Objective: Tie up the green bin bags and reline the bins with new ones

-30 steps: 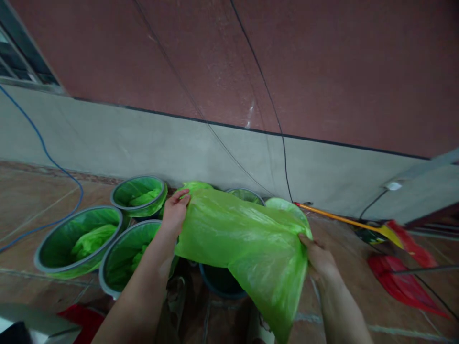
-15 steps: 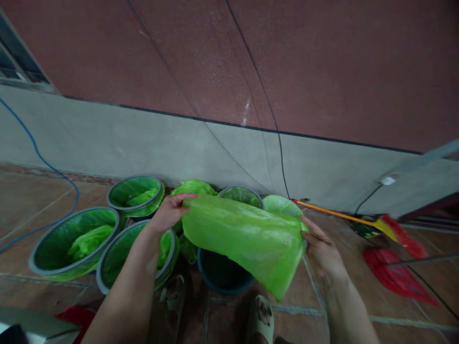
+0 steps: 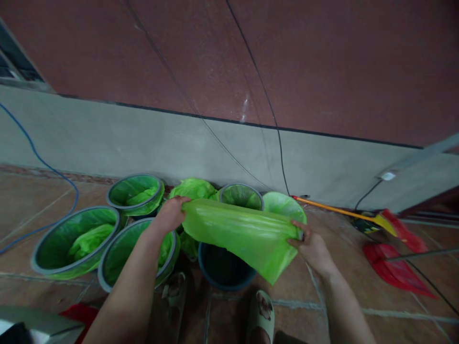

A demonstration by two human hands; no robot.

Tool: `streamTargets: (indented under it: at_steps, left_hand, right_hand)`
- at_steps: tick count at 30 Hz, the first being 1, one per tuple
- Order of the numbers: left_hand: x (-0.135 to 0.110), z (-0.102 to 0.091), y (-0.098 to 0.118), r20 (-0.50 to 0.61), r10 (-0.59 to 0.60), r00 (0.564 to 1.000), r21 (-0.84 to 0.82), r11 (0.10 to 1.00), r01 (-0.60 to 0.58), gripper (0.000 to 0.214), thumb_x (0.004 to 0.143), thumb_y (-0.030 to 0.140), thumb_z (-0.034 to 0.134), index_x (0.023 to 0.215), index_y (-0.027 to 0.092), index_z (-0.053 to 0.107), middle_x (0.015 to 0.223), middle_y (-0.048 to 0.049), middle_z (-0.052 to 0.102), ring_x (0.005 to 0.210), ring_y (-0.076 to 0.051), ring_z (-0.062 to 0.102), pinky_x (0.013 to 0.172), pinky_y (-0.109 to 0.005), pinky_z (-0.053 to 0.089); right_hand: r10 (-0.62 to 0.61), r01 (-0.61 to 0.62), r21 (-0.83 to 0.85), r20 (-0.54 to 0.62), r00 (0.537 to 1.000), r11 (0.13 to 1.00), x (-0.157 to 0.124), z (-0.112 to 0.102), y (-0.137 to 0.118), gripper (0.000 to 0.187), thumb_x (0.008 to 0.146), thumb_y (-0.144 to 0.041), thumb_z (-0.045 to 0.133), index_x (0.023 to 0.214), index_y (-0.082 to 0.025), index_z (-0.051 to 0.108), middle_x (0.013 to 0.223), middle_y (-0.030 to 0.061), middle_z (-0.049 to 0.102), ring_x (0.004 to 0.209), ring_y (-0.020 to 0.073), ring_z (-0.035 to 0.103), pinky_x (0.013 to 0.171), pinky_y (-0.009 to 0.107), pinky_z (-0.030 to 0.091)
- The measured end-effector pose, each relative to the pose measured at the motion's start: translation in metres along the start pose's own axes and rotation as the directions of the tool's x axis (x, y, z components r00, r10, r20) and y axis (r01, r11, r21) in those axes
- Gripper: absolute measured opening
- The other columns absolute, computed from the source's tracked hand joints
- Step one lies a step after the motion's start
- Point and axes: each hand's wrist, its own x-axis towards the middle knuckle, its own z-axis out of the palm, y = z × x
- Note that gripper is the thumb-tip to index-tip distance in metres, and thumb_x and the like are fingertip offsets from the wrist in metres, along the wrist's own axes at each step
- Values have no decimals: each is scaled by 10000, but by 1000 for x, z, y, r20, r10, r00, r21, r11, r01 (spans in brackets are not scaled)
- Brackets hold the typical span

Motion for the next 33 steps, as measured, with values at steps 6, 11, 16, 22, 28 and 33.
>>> streamTargets:
  at_steps: [6, 11, 16, 22, 28, 33]
  left_hand:
    - [6, 3, -8, -188, -56, 980, -138, 990, 30, 270, 689, 210, 540, 851, 151, 748, 1152, -134, 677, 1109, -278, 625, 1019, -378, 467]
    - [7, -2, -13, -213, -152, 965, -565, 825, 5, 316, 739, 321, 479, 914, 148, 677, 914, -64, 688, 833, -210, 641, 771, -328, 536]
    - [7, -2, -8, -311, -171, 935, -514, 858, -14, 245, 800, 370, 461, 879, 173, 583, 741, -16, 603, 723, -182, 580, 706, -291, 487]
    - [8, -3, -2, -257, -172, 951, -333, 939, 80, 236, 841, 383, 457, 878, 186, 582, 745, -34, 623, 716, -196, 591, 698, -285, 453]
    - [10, 3, -11, -154, -291, 944, -222, 941, 254, 286, 841, 397, 442, 732, 188, 605, 654, -50, 625, 664, -204, 591, 626, -275, 413]
    - [12, 7, -22, -156, -412, 898, -235, 898, 371, 354, 832, 419, 434, 739, 164, 662, 686, -94, 675, 690, -242, 632, 622, -298, 426]
  right_hand:
    - [-67, 18, -361, -123, 990, 932, 7, -1, 15, 290, 710, -367, 623, 888, -190, 768, 973, 119, 733, 880, 284, 676, 838, 425, 509]
    - [-126, 135, 36, -190, 974, 990, 6, -3, 8, 264, 674, -429, 693, 796, -196, 720, 1226, 111, 661, 1125, 279, 606, 987, 427, 459]
    - [71, 59, 505, -233, 970, 861, 0, 4, -14, 396, 673, -492, 761, 906, -176, 705, 864, 46, 737, 786, 201, 672, 752, 331, 536]
    - [192, -111, 405, -166, 967, 908, -4, -1, -29, 487, 601, -573, 790, 834, -154, 701, 717, 48, 727, 583, 185, 639, 536, 284, 509]
    - [380, -414, 441, 167, 910, 796, -13, 0, -28, 536, 774, -685, 601, 925, -188, 733, 818, 119, 765, 713, 265, 720, 586, 347, 570]
    - [191, -422, 464, 466, 864, 779, -25, 5, -27, 602, 688, -427, 810, 1236, -264, 623, 1159, 63, 734, 1017, 252, 708, 829, 357, 584]
